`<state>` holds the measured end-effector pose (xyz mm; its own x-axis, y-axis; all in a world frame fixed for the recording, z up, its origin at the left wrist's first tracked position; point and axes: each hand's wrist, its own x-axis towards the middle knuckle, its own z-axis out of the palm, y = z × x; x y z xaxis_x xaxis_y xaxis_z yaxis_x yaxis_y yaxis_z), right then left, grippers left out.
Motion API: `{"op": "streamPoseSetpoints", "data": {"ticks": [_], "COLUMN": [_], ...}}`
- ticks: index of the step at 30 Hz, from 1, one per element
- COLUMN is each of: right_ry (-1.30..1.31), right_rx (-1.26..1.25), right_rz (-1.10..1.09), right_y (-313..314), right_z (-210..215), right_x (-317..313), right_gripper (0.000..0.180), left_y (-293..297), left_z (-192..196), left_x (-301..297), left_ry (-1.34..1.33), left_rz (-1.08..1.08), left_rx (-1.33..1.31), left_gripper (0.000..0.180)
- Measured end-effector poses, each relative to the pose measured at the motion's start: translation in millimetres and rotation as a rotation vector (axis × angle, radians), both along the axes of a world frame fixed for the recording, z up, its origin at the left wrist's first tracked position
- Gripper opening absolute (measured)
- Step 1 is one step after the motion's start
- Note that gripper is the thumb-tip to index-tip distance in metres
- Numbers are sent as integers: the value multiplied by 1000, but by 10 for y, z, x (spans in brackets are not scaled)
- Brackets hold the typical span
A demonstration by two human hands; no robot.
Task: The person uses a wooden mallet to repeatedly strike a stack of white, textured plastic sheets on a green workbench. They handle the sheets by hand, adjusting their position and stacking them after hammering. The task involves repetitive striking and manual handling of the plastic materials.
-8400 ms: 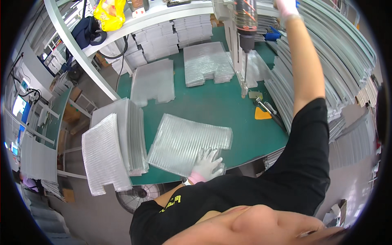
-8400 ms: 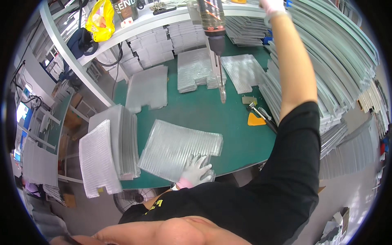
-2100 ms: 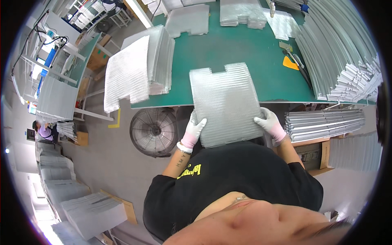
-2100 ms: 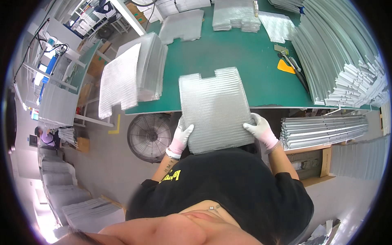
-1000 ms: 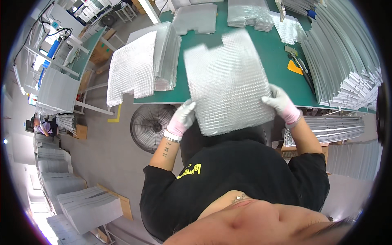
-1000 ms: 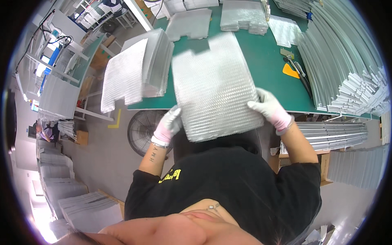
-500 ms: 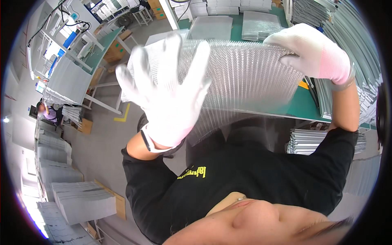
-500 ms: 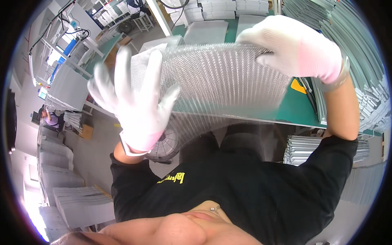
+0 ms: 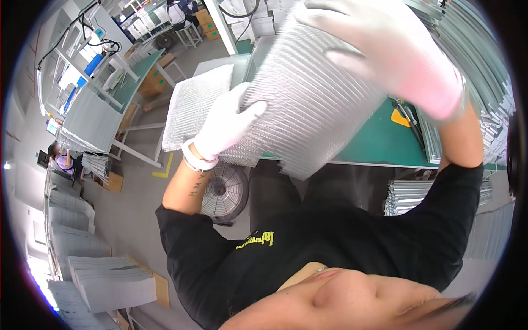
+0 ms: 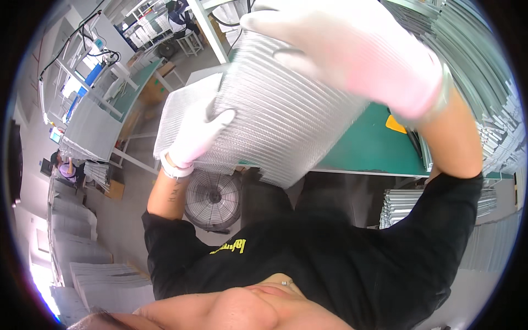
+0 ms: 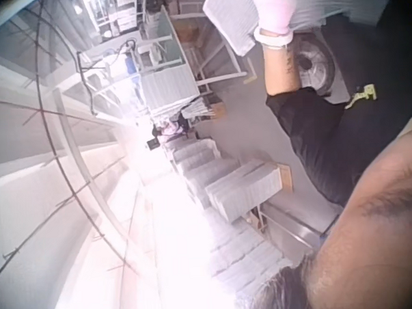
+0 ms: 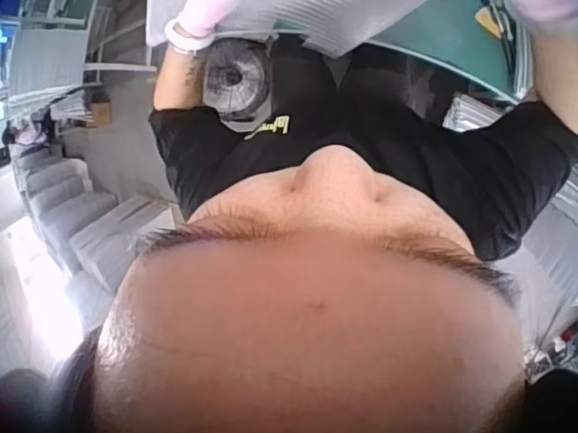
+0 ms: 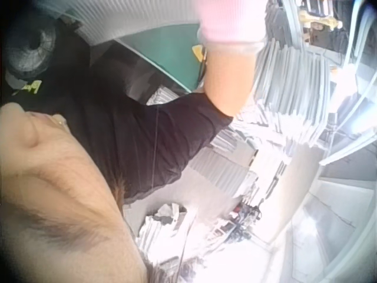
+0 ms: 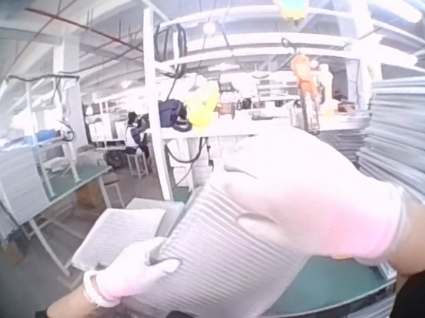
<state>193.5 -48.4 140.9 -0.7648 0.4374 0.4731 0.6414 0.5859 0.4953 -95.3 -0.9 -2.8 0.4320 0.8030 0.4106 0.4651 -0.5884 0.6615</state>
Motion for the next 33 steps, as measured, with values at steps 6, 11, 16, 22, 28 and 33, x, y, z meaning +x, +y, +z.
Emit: {"op": "streamPoseSetpoints", "data": {"ticks": [6, 11, 16, 22, 28, 33], "right_ry": [816, 1494, 1474, 1378, 1033, 634], "right_rx": [-97, -962, -979, -1098, -1107, -875], "right_rz": [31, 486, 664, 474, -6, -326], "right_y": [25, 758, 1101, 1809, 1918, 1687], "right_z": [-1419, -1861, -1499, -2212, -2680, -2516], "right_x": [201, -478, -1344, -2147, -2340, -2265], "right_gripper": [105, 89, 78, 87, 86, 81], "left_y": [103, 261, 339, 1071, 1397, 1293], "left_z": [-258, -57, 429, -141, -1304, -1296], "left_x": [-418, -948, -1611, -2519, -2987, -3051], "left_ry": [-667, -695, -630, -206, 71, -375], "left_rz": [4, 116, 280, 522, 667, 426], "left_rx": [-139, 0, 139, -110, -353, -882], "left_gripper": [42, 44, 61, 71, 96, 82]}}
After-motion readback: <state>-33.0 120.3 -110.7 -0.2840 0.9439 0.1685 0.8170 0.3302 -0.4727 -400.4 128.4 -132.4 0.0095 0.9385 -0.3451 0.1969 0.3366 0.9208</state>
